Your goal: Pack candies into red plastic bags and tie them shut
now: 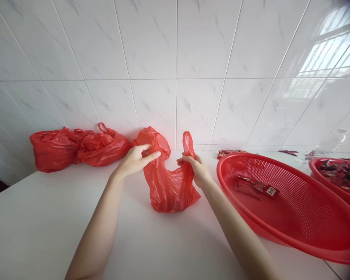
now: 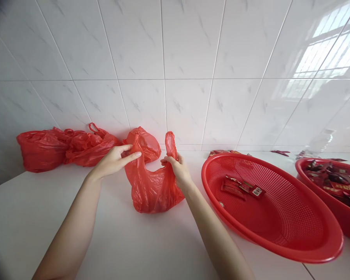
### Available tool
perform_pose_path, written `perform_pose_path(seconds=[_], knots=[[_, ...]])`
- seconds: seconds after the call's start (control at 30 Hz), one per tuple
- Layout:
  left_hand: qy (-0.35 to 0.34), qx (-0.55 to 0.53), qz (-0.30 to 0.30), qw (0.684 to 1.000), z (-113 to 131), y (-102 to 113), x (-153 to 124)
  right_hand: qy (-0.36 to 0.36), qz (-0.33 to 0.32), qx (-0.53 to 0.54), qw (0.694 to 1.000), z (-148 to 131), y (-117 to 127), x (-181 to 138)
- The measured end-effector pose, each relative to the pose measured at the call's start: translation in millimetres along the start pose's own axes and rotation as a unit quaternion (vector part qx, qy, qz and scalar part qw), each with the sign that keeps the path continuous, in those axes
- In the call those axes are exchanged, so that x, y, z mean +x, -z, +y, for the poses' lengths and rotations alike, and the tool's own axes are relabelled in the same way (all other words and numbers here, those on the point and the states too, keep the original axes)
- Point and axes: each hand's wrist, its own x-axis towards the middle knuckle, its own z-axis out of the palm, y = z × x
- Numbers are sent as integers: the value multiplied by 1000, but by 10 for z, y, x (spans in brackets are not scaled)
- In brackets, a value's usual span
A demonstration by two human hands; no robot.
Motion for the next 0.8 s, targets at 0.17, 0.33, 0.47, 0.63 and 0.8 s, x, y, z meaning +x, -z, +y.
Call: perform_pose_path(seconds=[0.17, 0.33, 0.47, 0.63, 0.8], knots=[[6, 28, 1, 1000, 3, 63, -23, 10, 25, 13, 1000, 20, -4, 18], [-1, 11, 28, 1000, 44, -7, -55, 19, 15, 26, 999, 40, -14, 18], [-9, 4, 4, 1000, 66, -77, -57, 34, -14, 34, 999, 44, -7, 22], [-35, 18, 2, 999, 74, -96, -45, 35, -38, 26, 998, 36, 20, 30], [-52, -14, -37, 998, 119, -140, -47, 42, -70, -33, 996, -34, 23, -22]])
